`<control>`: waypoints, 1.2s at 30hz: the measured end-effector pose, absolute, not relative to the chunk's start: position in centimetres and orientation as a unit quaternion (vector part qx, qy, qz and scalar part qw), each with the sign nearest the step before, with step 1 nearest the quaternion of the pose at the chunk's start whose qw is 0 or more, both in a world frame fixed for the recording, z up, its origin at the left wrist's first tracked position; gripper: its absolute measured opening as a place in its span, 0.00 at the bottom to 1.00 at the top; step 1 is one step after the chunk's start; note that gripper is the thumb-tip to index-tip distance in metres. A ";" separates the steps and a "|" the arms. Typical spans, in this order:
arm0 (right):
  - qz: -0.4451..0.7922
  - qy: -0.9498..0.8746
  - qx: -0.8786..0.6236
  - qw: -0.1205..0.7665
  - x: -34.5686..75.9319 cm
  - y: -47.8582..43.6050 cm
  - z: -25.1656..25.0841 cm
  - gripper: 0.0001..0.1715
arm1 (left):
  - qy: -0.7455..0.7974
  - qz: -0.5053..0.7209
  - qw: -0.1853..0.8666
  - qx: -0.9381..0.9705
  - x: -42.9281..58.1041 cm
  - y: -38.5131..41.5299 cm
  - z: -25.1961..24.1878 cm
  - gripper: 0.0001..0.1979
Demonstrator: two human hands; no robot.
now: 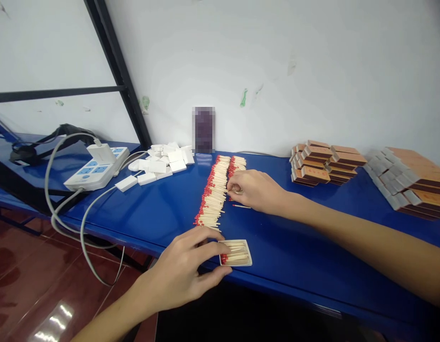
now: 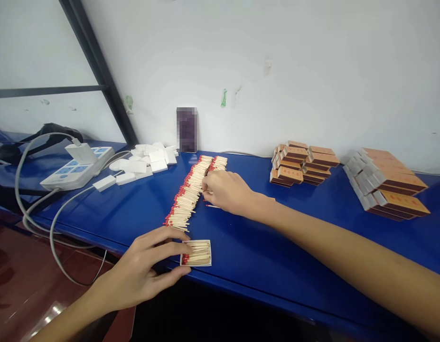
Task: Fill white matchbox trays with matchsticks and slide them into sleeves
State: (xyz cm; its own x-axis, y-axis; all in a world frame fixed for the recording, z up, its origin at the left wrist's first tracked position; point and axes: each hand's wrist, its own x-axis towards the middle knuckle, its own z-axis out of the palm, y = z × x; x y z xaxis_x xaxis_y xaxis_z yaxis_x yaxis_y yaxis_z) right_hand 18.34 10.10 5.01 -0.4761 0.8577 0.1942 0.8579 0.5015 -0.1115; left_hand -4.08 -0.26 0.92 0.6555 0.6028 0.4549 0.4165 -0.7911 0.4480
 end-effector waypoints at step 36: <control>0.020 -0.868 -0.470 0.159 18.3 10.7 3.7 0.11 | 0.279 0.304 0.155 0.897 -4.1 -0.3 0.7 0.07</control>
State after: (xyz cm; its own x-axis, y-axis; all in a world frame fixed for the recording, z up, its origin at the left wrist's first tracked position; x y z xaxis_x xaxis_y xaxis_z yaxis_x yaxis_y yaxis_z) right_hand 18.28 10.74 3.73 -0.5075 0.8225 0.2568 0.8101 0.5570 -0.1831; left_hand -4.15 -0.27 0.71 0.6590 0.5953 0.4596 0.4067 -0.7961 0.4481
